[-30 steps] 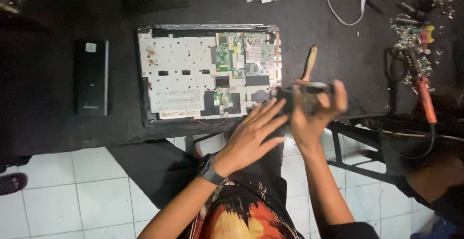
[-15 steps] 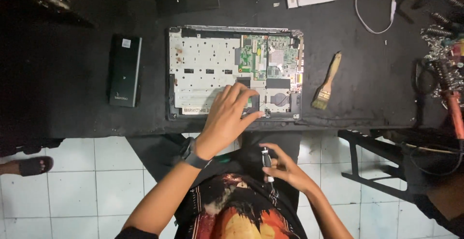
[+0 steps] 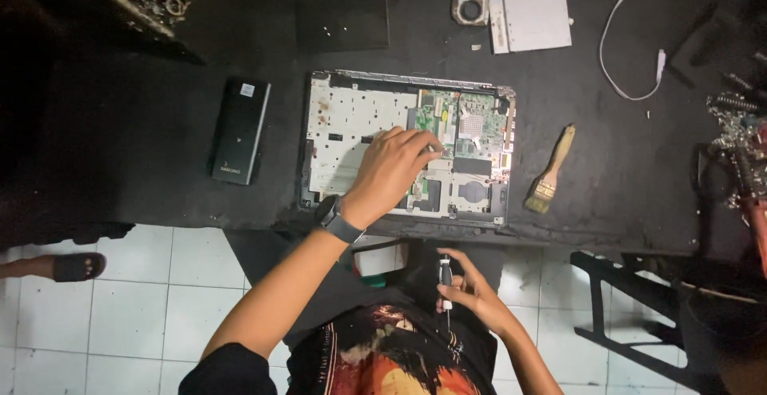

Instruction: The person works on a disassembled electronic device, using a screwdriver to tighten screws on the circuit board and casing. They also use a brush to clean dust from the internal components and apply thermal paste to the processor area.

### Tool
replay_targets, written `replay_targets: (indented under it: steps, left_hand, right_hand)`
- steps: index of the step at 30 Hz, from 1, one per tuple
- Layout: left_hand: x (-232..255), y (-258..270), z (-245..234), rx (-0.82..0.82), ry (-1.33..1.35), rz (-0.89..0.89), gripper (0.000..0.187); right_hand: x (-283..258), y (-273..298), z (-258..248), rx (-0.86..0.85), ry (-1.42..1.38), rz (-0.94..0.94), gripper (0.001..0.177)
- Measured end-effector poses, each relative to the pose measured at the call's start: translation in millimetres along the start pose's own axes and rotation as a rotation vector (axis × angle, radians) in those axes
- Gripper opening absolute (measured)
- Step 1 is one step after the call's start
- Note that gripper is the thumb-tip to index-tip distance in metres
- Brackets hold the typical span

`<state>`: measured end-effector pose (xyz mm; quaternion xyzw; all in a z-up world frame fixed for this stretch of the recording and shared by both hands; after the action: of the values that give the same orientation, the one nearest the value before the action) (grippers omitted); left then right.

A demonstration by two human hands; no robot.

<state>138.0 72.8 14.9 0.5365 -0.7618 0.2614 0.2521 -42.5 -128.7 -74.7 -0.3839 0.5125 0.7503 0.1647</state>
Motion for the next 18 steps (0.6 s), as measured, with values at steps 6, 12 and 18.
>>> replay_targets:
  steps: [6,12,18]
  left_hand:
    - [-3,6,6,-0.071,0.075,0.005,0.017]
    - [-5,2,-12,-0.145,0.140,-0.074,0.027]
    - [-90,-61,-100,0.385,0.000,-0.060,0.007]
  right_hand:
    - [0,-2,3,-0.020,-0.106,-0.016,0.069]
    - [12,-5,-6,0.028,0.004,0.053,0.070]
    - [5,-11,-3,-0.011,-0.052,0.009,0.070]
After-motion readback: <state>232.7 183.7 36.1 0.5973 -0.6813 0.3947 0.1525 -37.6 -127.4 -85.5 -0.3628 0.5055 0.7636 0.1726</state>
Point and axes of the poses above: each hand's wrist, its own y-axis away from the middle knuckle, its own z-axis out of the palm, x = y × z, the point moved 5 cm from there along -y, towards the middle knuckle, and after that the axes turned 4 degrees about -z, right-handed, at the moved point
